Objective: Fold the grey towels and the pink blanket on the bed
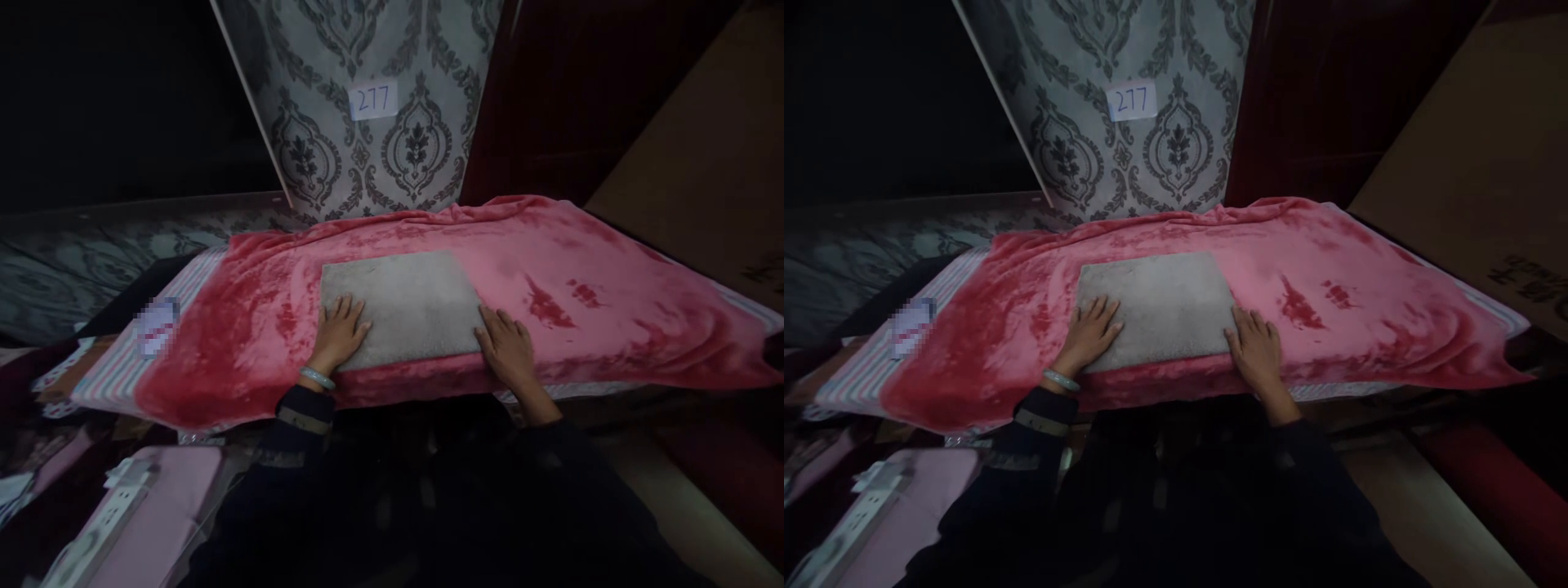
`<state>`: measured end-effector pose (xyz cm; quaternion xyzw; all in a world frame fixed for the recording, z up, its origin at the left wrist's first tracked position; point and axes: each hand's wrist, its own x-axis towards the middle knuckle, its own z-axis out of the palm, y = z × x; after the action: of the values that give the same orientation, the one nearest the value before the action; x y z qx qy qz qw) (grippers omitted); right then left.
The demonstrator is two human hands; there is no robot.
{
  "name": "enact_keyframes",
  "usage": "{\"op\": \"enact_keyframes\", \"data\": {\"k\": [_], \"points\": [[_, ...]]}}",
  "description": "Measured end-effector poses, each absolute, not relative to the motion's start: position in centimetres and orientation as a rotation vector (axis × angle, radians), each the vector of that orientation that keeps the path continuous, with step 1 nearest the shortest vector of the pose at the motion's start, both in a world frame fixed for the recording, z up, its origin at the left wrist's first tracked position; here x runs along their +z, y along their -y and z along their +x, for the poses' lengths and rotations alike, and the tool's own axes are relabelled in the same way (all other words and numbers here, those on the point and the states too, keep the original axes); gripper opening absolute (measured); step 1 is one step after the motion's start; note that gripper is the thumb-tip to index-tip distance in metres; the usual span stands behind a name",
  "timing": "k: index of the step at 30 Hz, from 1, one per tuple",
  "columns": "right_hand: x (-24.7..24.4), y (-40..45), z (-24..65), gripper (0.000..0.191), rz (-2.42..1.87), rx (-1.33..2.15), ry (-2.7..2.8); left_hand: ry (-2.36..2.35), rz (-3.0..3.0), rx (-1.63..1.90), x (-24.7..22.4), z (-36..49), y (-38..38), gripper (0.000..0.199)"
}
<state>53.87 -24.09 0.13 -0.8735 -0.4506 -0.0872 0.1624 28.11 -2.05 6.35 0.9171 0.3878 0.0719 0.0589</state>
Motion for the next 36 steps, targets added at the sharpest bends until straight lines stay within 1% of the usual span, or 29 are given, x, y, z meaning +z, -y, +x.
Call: {"op": "enact_keyframes", "data": {"k": [2, 4, 7, 10, 13, 16, 18, 21, 24, 26, 29, 33, 36], "points": [[0.0, 24.1, 53.8, 0.059, -2.457, -0.256, 1.258, -1.232, 2.677, 0.337, 6.1, 26.8, 1.9, 0.059], [-0.1, 24.2, 53.7, 0.059, -2.424, -0.266, 1.241, -1.275, 2.475, 0.533, 5.6, 25.2, 1.8, 0.061], [-0.2, 24.2, 53.7, 0.061, -2.387, -0.275, 1.228, -1.151, 2.032, 0.792, 5.0, 23.0, 1.6, 0.058], [-0.4, 24.2, 54.0, 0.062, -2.370, -0.259, 1.209, -1.049, 1.592, 0.901, 5.1, 21.7, 1.1, 0.053], [-0.9, 24.0, 54.6, 0.061, -2.341, -0.249, 1.188, -1.064, 1.343, 0.897, 5.5, 21.6, 0.2, 0.059], [-1.5, 24.0, 54.9, 0.061, -2.305, -0.262, 1.175, -1.027, 1.231, 0.881, 5.8, 22.1, -0.7, 0.062], [-1.8, 24.1, 55.1, 0.061, -2.277, -0.266, 1.167, -1.000, 1.197, 0.886, 5.7, 22.5, -1.1, 0.057], [-2.2, 24.2, 55.5, 0.063, -2.217, -0.239, 1.148, -0.976, 1.189, 0.882, 5.5, 23.2, -1.4, 0.042], [-2.2, 24.1, 56.6, 0.064, -2.155, -0.140, 1.107, -0.956, 1.194, 0.851, 5.4, 23.7, -1.5, 0.031], [-2.0, 23.7, 57.6, 0.066, -2.101, -0.008, 1.068, -0.953, 1.199, 0.830, 5.4, 24.0, -1.5, 0.032], [-1.4, 22.6, 59.0, 0.074, -2.027, 0.177, 1.018, -0.956, 1.204, 0.814, 5.6, 24.1, -1.5, 0.032], [0.3, 20.4, 60.0, 0.080, -2.038, 0.268, 0.984, -0.960, 1.203, 0.794, 6.0, 24.1, -1.3, 0.029], [2.3, 18.7, 60.1, 0.079, -2.125, 0.321, 1.000, -0.956, 1.202, 0.789, 6.4, 24.1, -1.3, 0.026]]}}
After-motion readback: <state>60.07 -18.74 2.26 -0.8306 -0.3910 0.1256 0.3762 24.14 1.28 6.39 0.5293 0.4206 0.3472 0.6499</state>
